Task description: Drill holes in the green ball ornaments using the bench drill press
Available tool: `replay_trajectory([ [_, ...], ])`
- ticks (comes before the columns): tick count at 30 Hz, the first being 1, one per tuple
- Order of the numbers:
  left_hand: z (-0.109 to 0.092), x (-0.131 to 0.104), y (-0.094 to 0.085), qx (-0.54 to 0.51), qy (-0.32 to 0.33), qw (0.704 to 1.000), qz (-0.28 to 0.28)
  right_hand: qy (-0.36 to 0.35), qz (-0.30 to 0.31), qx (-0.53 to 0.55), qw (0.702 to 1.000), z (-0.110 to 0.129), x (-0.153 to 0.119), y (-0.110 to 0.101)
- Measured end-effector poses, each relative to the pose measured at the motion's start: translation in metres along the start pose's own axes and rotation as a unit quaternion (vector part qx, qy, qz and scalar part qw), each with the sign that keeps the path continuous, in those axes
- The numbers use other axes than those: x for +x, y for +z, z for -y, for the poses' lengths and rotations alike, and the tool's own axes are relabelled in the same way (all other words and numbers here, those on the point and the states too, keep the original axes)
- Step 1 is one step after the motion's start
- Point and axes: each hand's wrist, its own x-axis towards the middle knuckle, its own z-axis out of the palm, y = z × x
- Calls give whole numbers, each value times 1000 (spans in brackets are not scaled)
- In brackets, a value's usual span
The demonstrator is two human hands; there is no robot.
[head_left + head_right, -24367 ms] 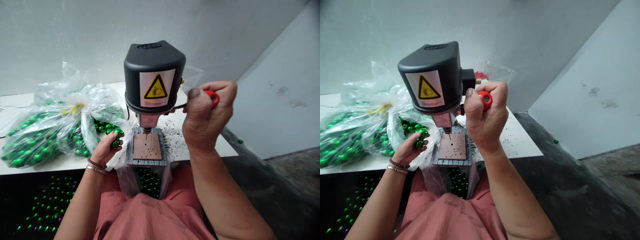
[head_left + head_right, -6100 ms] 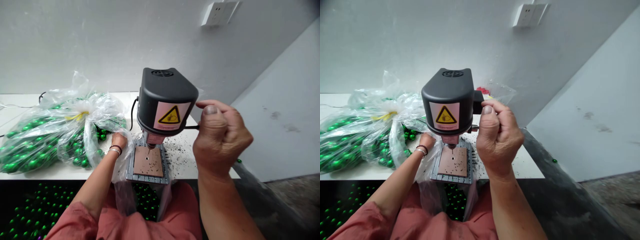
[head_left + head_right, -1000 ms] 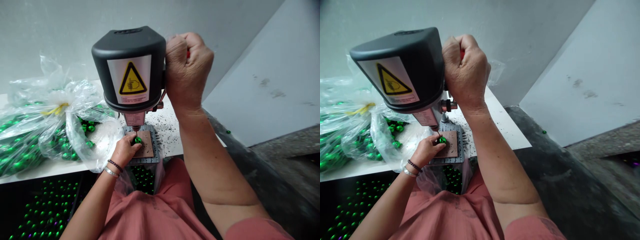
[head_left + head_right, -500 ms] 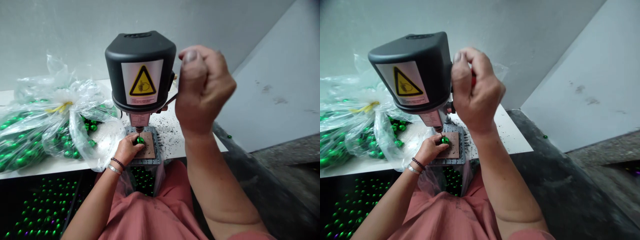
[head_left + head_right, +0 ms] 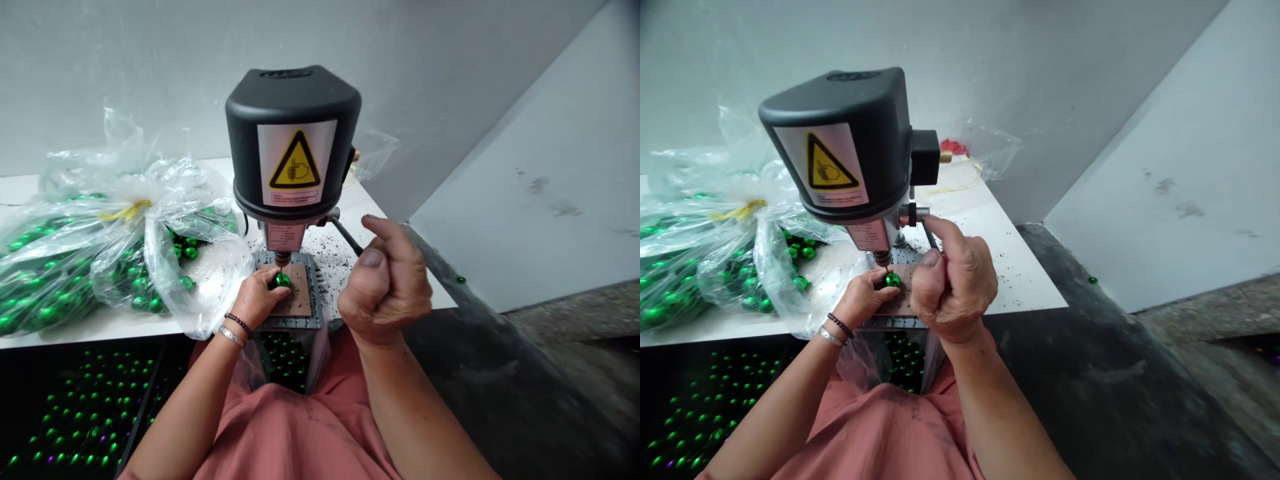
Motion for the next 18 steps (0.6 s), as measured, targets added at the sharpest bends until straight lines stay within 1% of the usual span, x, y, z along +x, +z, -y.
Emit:
replay_trajectory([
  [4, -1, -1, 0, -4, -1, 1000, -1, 18, 6, 20, 1000, 1, -7, 0],
  [10, -5, -3, -3, -28, -13, 1000, 1, 39, -21, 5, 999, 6, -11, 1],
  [18, -6, -4, -3, -30, 3, 1000, 2, 54, -30, 3, 998, 6, -19, 3],
])
